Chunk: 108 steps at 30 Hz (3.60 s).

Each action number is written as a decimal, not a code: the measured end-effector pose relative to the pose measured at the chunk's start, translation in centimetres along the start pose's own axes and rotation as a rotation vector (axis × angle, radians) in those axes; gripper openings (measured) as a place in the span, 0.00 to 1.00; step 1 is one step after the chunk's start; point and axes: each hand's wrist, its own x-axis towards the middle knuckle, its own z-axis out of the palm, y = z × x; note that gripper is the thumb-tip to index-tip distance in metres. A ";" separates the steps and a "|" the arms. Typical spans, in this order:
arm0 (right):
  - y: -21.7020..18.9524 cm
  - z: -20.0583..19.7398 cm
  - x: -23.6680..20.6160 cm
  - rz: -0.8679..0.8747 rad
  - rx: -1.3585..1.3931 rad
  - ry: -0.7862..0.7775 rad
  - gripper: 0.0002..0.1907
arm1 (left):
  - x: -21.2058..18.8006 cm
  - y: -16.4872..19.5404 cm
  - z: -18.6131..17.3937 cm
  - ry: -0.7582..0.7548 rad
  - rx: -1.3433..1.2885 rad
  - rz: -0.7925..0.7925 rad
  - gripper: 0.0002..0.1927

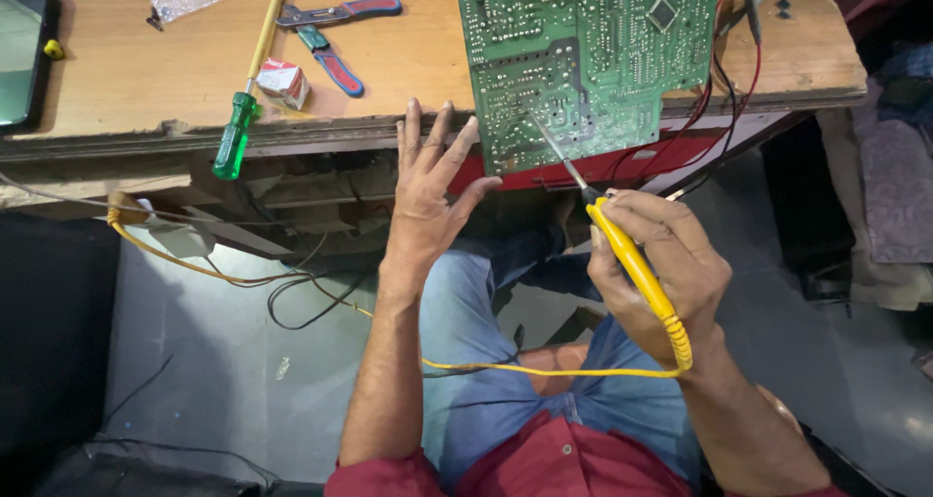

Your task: The person sits at a workbench holding a large green circuit board upright against the bench edge and solders points on its underside with a soldering iron. They pause to handle a small blue component and a length of solder wire, then resume soldering joints on the board.

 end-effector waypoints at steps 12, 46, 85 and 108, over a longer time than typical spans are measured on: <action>-0.5 -0.3 -0.2 -0.018 -0.019 0.006 0.15 | -0.1 -0.4 0.1 -0.006 -0.001 0.014 0.37; -0.5 0.8 -0.4 -0.027 0.047 -0.001 0.15 | -0.2 -0.5 0.0 0.004 -0.006 0.014 0.36; -0.8 1.4 -0.5 -0.044 0.020 -0.022 0.15 | -0.3 -0.5 -0.1 0.001 -0.001 0.019 0.36; 0.1 -0.8 -2.6 0.021 0.031 0.024 0.14 | -0.2 -0.4 0.1 0.009 0.008 0.018 0.36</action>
